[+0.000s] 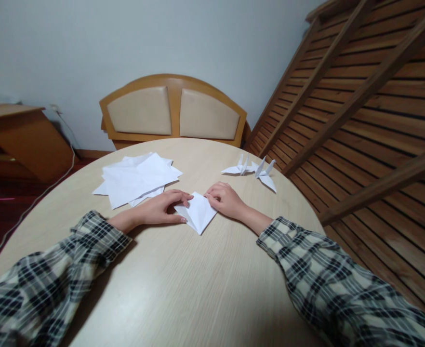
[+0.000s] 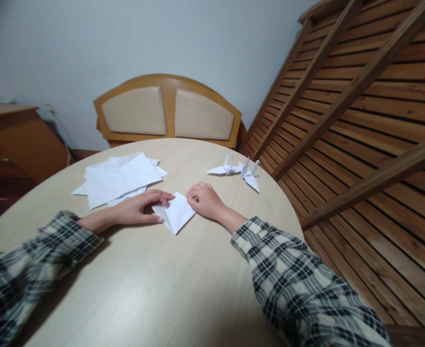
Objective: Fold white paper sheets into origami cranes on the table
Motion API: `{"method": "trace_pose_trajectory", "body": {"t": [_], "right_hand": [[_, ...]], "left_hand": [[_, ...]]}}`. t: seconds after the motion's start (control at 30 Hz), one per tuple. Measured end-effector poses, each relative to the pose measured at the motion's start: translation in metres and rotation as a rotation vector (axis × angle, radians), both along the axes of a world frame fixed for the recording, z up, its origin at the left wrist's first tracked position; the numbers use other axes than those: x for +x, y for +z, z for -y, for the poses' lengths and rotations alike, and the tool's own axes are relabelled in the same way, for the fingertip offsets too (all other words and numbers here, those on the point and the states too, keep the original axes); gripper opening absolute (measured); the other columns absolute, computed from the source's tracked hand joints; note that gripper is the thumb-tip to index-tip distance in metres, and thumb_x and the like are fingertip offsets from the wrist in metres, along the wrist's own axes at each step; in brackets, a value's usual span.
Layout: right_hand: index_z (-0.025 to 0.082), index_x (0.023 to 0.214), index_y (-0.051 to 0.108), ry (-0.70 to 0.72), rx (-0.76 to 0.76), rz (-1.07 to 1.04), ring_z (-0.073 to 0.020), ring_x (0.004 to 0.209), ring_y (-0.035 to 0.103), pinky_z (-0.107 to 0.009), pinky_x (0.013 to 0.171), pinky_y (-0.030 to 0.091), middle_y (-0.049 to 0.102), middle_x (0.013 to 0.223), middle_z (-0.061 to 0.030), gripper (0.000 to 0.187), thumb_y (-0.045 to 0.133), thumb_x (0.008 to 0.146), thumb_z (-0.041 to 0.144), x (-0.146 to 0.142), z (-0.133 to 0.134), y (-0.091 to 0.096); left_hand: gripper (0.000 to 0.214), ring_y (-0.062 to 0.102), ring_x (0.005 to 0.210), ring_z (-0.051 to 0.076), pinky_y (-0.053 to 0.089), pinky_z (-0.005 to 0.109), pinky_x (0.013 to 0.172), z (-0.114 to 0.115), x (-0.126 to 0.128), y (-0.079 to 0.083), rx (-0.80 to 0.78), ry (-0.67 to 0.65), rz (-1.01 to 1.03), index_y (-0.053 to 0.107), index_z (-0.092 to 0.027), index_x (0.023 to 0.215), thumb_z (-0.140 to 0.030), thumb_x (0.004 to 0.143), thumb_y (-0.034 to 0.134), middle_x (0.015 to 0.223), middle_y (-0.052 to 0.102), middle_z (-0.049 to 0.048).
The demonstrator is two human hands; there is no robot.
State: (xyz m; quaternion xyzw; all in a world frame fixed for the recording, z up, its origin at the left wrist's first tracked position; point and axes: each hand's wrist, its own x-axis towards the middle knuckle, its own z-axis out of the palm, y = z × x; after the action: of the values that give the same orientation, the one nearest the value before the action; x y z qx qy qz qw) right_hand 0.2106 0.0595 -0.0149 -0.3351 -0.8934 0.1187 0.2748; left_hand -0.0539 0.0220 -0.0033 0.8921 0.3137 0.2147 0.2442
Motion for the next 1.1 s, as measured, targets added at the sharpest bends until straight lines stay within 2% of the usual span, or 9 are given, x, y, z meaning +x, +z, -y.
{"method": "trace_pose_trajectory", "body": {"t": [0.17,0.4,0.57,0.67,0.77,0.9,1.1], "right_hand": [[0.021,0.068,0.069,0.01,-0.001,0.001,-0.0206,0.087,0.06,-0.039,0.086,0.04,0.073,0.089,-0.0055,0.029,0.05,0.09,0.022,0.0,0.0,0.0],[0.021,0.079,0.073,0.012,-0.026,-0.055,-0.0204,0.088,0.063,-0.037,0.086,0.042,0.074,0.085,-0.0056,0.026,0.05,0.091,0.022,0.001,-0.002,-0.002],[0.018,0.067,0.068,-0.017,-0.099,-0.096,-0.0166,0.077,0.062,-0.032,0.079,0.043,0.071,0.075,-0.0051,0.037,0.045,0.096,0.025,-0.001,0.001,0.002],[0.019,0.062,0.063,-0.035,-0.119,-0.121,-0.0153,0.072,0.061,-0.03,0.076,0.043,0.069,0.071,-0.0043,0.043,0.043,0.098,0.029,-0.002,0.003,0.005],[0.018,0.067,0.065,-0.036,-0.145,-0.152,-0.0151,0.071,0.061,-0.029,0.073,0.043,0.068,0.072,-0.0045,0.043,0.041,0.099,0.034,-0.002,0.004,0.006],[0.018,0.077,0.069,-0.002,-0.188,-0.229,-0.016,0.076,0.064,-0.03,0.077,0.045,0.07,0.079,-0.0063,0.047,0.036,0.101,0.041,-0.002,0.004,0.005],[0.017,0.082,0.071,0.0,-0.293,-0.297,-0.0177,0.081,0.066,-0.033,0.082,0.047,0.073,0.085,-0.0096,0.062,0.027,0.099,0.058,-0.001,0.004,0.004]], "left_hand": [[0.033,0.052,0.123,0.029,0.041,0.045,0.103,0.001,-0.001,0.002,-0.006,0.005,-0.037,0.058,-0.022,0.109,-0.027,0.078,0.068,0.132,0.058,0.0121],[0.035,0.054,0.119,0.028,0.043,0.044,0.102,0.002,0.0,0.003,0.028,0.009,-0.053,0.055,-0.02,0.116,-0.021,0.081,0.058,0.13,0.059,0.0113],[0.039,0.055,0.116,0.025,0.044,0.044,0.102,0.002,0.004,0.003,0.063,0.043,-0.081,0.053,-0.02,0.121,-0.017,0.082,0.052,0.125,0.061,0.0105],[0.039,0.057,0.115,0.024,0.045,0.044,0.102,0.003,0.006,0.001,0.077,0.085,-0.08,0.054,-0.021,0.121,-0.017,0.081,0.052,0.122,0.062,0.0093],[0.039,0.058,0.115,0.023,0.046,0.043,0.102,0.003,0.008,-0.001,0.085,0.121,-0.066,0.055,-0.022,0.121,-0.017,0.082,0.051,0.122,0.064,0.008],[0.038,0.059,0.115,0.024,0.047,0.043,0.102,0.003,0.01,-0.001,0.079,0.146,-0.054,0.056,-0.022,0.119,-0.017,0.082,0.052,0.123,0.065,0.0077],[0.035,0.062,0.109,0.023,0.049,0.041,0.096,0.002,0.012,0.0,0.011,0.187,-0.01,0.059,-0.021,0.115,-0.015,0.081,0.05,0.119,0.066,0.0084]]}}
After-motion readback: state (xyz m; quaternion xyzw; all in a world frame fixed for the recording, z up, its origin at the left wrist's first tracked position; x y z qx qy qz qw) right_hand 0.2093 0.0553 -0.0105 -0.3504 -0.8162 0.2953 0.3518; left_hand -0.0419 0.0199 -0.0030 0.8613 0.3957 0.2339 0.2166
